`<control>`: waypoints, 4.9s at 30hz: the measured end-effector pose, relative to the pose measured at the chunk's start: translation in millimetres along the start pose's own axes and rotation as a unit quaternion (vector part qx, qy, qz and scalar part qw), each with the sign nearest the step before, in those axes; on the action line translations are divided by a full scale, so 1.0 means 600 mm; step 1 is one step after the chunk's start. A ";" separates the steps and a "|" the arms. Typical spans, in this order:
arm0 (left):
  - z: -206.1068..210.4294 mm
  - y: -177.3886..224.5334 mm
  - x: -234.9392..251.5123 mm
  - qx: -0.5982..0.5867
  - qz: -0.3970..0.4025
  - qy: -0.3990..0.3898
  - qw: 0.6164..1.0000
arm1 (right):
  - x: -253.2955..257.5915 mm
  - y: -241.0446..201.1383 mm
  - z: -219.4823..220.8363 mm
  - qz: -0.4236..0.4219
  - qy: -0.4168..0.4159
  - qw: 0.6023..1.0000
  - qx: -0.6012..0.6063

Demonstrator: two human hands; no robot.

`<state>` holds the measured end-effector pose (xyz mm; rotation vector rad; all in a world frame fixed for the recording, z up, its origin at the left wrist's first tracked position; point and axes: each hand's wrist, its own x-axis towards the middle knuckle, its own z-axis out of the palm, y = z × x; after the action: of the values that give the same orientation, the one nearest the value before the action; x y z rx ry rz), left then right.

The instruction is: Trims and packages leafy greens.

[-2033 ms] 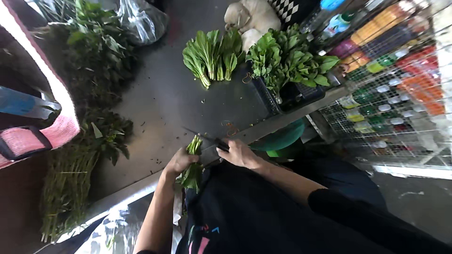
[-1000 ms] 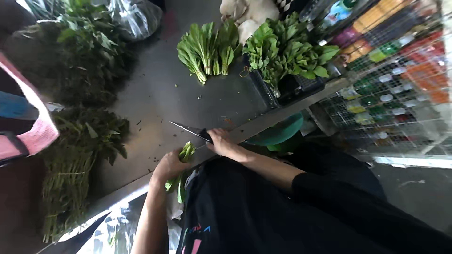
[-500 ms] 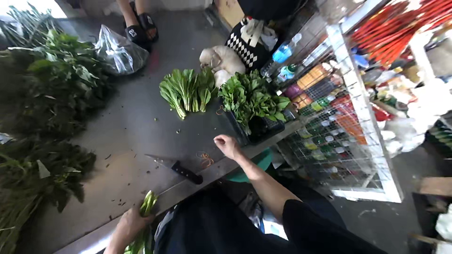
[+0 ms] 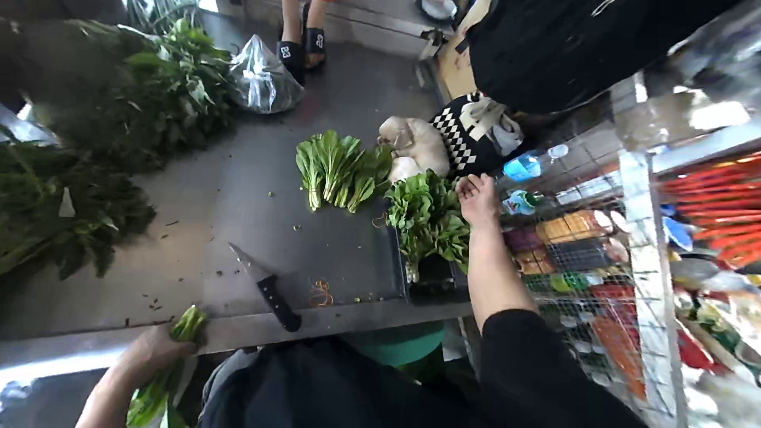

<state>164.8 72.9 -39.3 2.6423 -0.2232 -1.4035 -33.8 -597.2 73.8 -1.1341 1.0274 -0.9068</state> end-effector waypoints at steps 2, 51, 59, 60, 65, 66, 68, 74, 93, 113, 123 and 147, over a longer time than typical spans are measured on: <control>0.009 0.005 -0.009 -0.022 -0.016 0.017 0.999 | 0.038 0.005 0.002 0.046 -0.004 0.999 0.014; -0.078 -0.051 0.043 0.026 0.106 -0.171 0.979 | -0.502 0.337 0.190 -0.022 -0.276 0.756 -0.593; -0.145 0.033 -0.019 0.032 0.186 -0.118 0.975 | -0.496 0.274 0.190 0.056 -0.239 0.890 -0.384; -0.150 0.047 -0.024 0.031 0.202 -0.113 0.972 | -0.492 0.276 0.189 0.073 -0.235 0.920 -0.306; -0.154 0.101 -0.041 0.026 0.243 -0.073 0.967 | -0.496 0.234 0.197 0.208 -0.305 0.927 0.066; -0.153 0.111 -0.044 0.026 0.246 -0.066 0.967 | -0.497 0.223 0.200 0.211 -0.319 0.920 0.084; -0.150 0.129 -0.046 0.019 0.251 -0.058 0.966 | -0.499 0.205 0.207 0.203 -0.301 0.930 0.062; -0.139 0.181 -0.069 -0.023 0.296 -0.033 0.954 | -0.495 0.199 0.225 0.125 -0.333 0.934 -0.030; -0.098 0.249 -0.040 -0.225 0.284 0.003 0.932 | -0.565 0.156 0.255 -0.256 -0.576 0.730 -0.265; -0.096 0.257 -0.070 -0.113 0.447 0.009 0.887 | -0.510 0.212 0.313 0.406 -0.352 0.843 -0.031; -0.108 0.251 -0.104 0.214 0.282 0.000 0.935 | -0.508 0.149 0.328 0.081 -0.576 0.782 -0.224; -0.096 0.274 -0.092 0.183 0.311 0.018 0.933 | -0.553 0.140 0.279 -0.128 -0.477 0.788 -0.367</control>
<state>171.6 -73.9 69.1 2.4873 -1.2976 -1.1688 36.9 -223.0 66.9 -2.1192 0.3297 0.0211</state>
